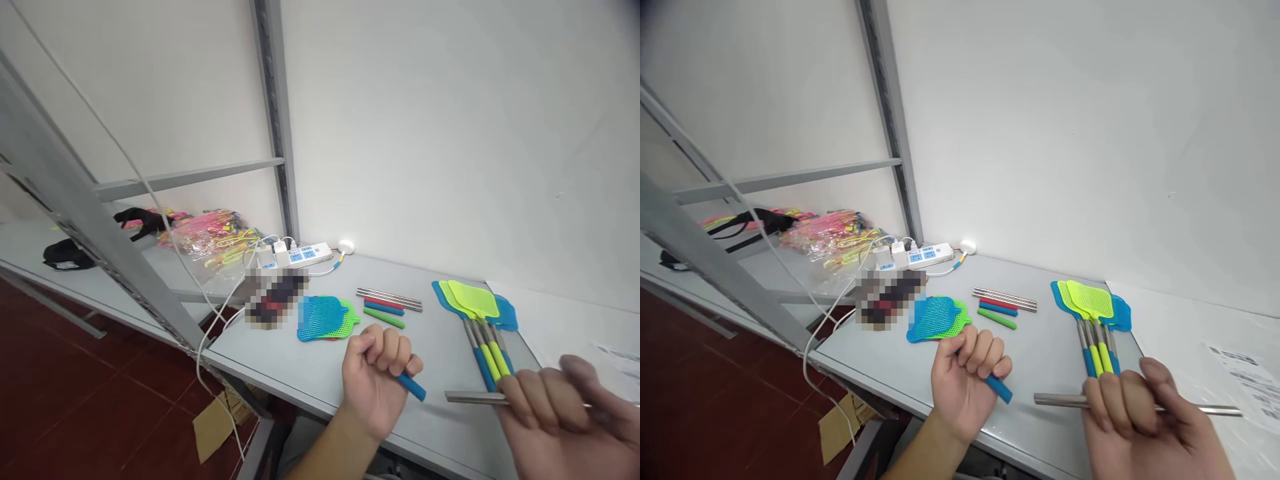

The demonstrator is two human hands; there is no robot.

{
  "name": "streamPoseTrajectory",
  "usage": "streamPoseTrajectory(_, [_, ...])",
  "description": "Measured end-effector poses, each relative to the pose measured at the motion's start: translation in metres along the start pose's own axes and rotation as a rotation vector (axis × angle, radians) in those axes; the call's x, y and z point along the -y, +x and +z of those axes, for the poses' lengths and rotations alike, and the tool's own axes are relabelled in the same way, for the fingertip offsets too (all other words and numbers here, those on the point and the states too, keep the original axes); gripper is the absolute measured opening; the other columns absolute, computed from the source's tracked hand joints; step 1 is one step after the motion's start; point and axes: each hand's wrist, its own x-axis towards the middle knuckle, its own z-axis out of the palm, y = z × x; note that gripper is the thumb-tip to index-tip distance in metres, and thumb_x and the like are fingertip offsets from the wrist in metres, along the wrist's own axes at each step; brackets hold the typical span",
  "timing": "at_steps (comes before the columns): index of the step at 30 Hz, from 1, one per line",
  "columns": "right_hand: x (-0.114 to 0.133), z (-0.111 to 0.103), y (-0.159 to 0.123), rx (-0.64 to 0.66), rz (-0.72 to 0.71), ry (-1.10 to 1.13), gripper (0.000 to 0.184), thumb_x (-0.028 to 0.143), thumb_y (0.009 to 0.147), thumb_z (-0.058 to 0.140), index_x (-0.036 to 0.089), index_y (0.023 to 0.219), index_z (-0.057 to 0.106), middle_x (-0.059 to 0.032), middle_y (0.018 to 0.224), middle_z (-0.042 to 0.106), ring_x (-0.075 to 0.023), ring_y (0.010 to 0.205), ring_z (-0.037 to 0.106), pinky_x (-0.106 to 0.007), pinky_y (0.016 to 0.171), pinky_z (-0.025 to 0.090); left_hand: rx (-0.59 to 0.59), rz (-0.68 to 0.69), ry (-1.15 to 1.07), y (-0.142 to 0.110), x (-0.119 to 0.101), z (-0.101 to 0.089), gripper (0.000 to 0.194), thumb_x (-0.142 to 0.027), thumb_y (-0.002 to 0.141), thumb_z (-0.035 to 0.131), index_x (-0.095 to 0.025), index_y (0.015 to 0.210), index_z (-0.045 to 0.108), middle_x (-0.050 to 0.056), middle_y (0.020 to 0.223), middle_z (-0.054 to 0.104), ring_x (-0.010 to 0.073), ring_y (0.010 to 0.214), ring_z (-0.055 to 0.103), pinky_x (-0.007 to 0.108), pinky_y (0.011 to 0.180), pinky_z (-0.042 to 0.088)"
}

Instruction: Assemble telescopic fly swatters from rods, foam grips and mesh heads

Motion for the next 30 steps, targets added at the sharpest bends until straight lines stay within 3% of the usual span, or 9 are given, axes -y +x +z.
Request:
streamPoseTrajectory(2, [-0.004,0.015,-0.008,-0.133,0.036,0.06,0.011,0.017,0.081,0.048,0.021,0.074,0.054,0.0068,0.053,0.008,-0.0112,0.043,0.01,-0.026,0.037,0.021,-0.11,-0.104,-0.262,0.0,0.0,0.008,0.044,-0.023,0.087,0.052,-0.019,0.058,0.019,-0.006,0.054,0.025,0.0079,0.053,0.03,0.023,0.06,0.037])
streamPoseTrajectory(4, [-0.007,0.028,-0.009,-0.202,0.002,0.098,0.012,0.018,0.078,0.046,0.021,0.069,0.052,0.0065,0.052,0.006,-0.0111,0.041,0.009,-0.025,0.036,0.018,-0.207,-0.135,-0.378,0.002,-0.001,0.011,0.046,-0.022,0.091,0.05,-0.02,0.059,0.018,-0.007,0.055,0.022,0.0073,0.052,0.031,0.022,0.059,0.038])
streamPoseTrajectory(9, [-0.023,0.042,-0.013,-0.085,-0.171,0.104,0.014,0.018,0.078,0.045,0.022,0.066,0.052,0.0075,0.048,0.006,-0.0099,0.039,0.006,-0.025,0.037,0.013,-0.349,-0.026,-0.348,0.01,-0.01,0.004,0.045,-0.021,0.096,0.043,-0.021,0.061,0.016,-0.008,0.056,0.019,0.0068,0.049,0.031,0.02,0.055,0.037])
streamPoseTrajectory(16, [-0.048,0.056,-0.029,0.155,-0.106,0.109,0.021,0.025,0.087,0.044,0.023,0.069,0.055,0.0096,0.051,0.007,-0.0085,0.04,0.008,-0.022,0.039,0.018,-0.38,0.085,-0.224,0.015,-0.028,0.0,0.042,-0.017,0.1,0.035,-0.021,0.063,0.015,-0.007,0.058,0.017,0.006,0.05,0.032,0.018,0.055,0.038])
streamPoseTrajectory(21, [-0.046,0.054,-0.018,0.157,-0.168,0.105,0.025,0.021,0.086,0.04,0.023,0.068,0.057,0.0089,0.051,0.007,-0.0084,0.04,0.008,-0.022,0.039,0.015,-0.355,0.102,-0.177,0.013,-0.028,0.003,0.041,-0.019,0.099,0.036,-0.021,0.062,0.018,-0.007,0.06,0.019,0.0066,0.053,0.032,0.018,0.055,0.04])
streamPoseTrajectory(26, [-0.045,0.054,-0.015,0.138,-0.197,0.099,0.026,0.017,0.084,0.038,0.022,0.067,0.057,0.0083,0.05,0.007,-0.0082,0.04,0.008,-0.021,0.038,0.015,-0.308,0.061,-0.167,0.001,-0.012,0.013,0.041,-0.025,0.1,0.039,-0.02,0.062,0.023,-0.006,0.061,0.022,0.0072,0.054,0.034,0.02,0.056,0.041])
streamPoseTrajectory(30, [-0.049,0.058,-0.022,0.186,-0.134,0.115,0.024,0.022,0.086,0.041,0.023,0.067,0.055,0.0092,0.05,0.009,-0.0082,0.039,0.01,-0.021,0.038,0.02,-0.227,0.081,0.016,-0.014,0.016,0.017,0.043,-0.036,0.101,0.036,-0.019,0.062,0.032,-0.002,0.065,0.038,0.0118,0.066,0.048,0.03,0.073,0.048])
